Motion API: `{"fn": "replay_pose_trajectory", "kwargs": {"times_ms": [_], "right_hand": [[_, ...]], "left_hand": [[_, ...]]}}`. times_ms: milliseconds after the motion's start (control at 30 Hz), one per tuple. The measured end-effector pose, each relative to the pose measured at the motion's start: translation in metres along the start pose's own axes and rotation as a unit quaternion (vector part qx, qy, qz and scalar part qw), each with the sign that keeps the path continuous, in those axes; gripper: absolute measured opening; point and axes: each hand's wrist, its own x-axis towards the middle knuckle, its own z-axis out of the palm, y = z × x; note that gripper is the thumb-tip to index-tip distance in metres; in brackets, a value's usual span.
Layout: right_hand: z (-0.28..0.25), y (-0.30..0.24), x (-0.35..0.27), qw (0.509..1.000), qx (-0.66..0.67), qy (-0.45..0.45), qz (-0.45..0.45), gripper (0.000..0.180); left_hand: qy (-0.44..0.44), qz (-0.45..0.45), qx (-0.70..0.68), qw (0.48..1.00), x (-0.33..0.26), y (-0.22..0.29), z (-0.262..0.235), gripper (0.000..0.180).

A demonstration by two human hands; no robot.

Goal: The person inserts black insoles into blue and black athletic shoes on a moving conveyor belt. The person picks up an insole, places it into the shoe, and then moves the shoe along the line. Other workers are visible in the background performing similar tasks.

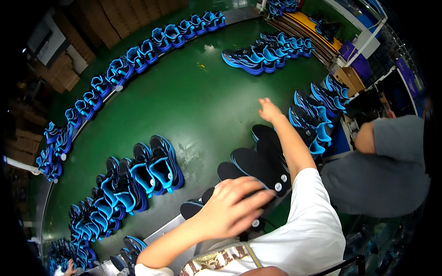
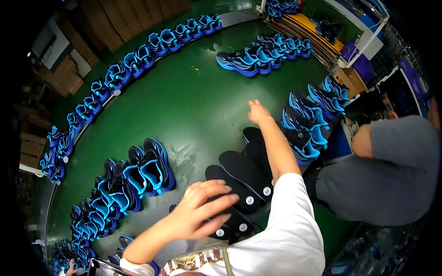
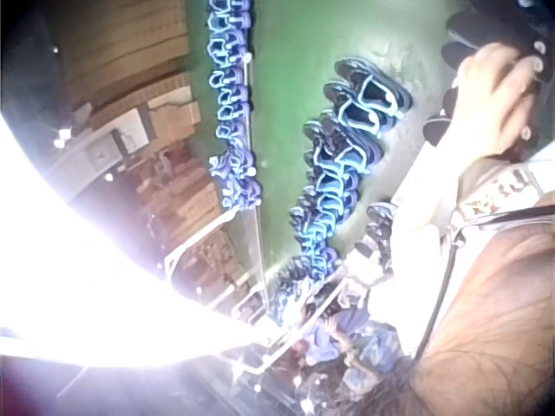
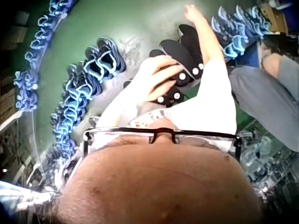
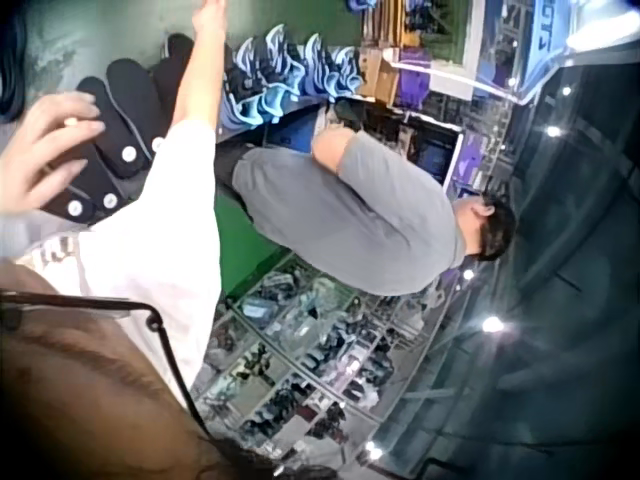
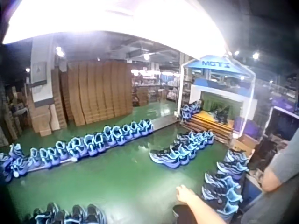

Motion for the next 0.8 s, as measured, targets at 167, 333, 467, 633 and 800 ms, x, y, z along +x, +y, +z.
{"fn": "replay_pose_trajectory", "kwargs": {"times_ms": [167, 333, 467, 633, 800], "right_hand": [[-0.043, 0.002, 0.059, 0.994, -0.027, 0.015, 0.101, 0.06], [-0.055, 0.007, 0.13, 0.993, -0.022, 0.06, 0.104, 0.072], [-0.061, 0.019, 0.181, 0.99, -0.033, 0.068, 0.119, 0.076], [-0.043, 0.046, 0.239, 0.991, -0.044, 0.095, 0.088, 0.071], [-0.032, 0.077, 0.261, 0.992, -0.012, 0.107, 0.072, 0.067]], "left_hand": [[-0.079, -0.192, 0.216, 0.954, -0.11, -0.076, 0.089, 0.042], [-0.11, -0.228, 0.302, 0.919, -0.128, -0.085, 0.12, 0.046], [-0.143, -0.214, 0.36, 0.897, -0.133, -0.09, 0.124, 0.046], [-0.161, -0.207, 0.399, 0.879, -0.145, -0.091, 0.128, 0.041], [-0.135, -0.199, 0.361, 0.901, -0.143, -0.104, 0.133, 0.043]]}}
